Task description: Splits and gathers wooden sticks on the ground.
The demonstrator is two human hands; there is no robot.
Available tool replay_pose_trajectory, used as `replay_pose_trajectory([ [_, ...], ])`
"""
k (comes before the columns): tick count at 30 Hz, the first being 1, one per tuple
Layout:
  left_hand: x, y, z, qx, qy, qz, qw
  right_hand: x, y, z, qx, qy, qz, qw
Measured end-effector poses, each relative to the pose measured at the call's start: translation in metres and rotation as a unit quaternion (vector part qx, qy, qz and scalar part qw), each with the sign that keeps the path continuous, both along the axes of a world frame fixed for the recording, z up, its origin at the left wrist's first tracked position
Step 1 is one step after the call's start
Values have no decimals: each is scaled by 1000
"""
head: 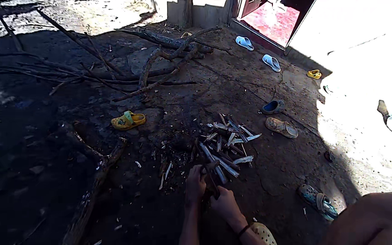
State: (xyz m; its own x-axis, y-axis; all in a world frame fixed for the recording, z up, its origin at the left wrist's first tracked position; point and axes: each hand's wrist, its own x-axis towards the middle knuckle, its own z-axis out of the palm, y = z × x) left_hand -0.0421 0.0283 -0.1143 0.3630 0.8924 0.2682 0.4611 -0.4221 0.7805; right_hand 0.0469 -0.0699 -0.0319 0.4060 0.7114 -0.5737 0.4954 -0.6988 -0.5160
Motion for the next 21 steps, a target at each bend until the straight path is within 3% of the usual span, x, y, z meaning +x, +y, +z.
replay_pose_trajectory([
  [3, -15, -2, -21, -48, -13, -6, 999, 3, 3, -3, -20, 16, 13, 1000],
  [6, -36, 13, 3, -57, -32, -25, 998, 10, -4, 27, 45, 36, -24, 998],
  [8, -57, 29, 31, -55, -74, -2, 996, 24, -7, 69, 157, 43, -70, 984],
  [12, -96, 45, 73, -66, -110, 49, 990, 96, -30, 200, 381, -18, -141, 914],
  [15, -102, 49, 82, -98, -85, 70, 989, 170, -70, 280, 563, -106, -161, 803],
  [18, -95, 55, 81, -143, -24, 41, 989, 256, -133, 302, 677, -93, -172, 709],
  [19, -91, 58, 81, -156, -1, 23, 987, 273, -147, 301, 692, -84, -173, 695],
  [21, -78, 59, 82, -181, 38, -13, 983, 278, -155, 295, 674, -102, -202, 704],
])
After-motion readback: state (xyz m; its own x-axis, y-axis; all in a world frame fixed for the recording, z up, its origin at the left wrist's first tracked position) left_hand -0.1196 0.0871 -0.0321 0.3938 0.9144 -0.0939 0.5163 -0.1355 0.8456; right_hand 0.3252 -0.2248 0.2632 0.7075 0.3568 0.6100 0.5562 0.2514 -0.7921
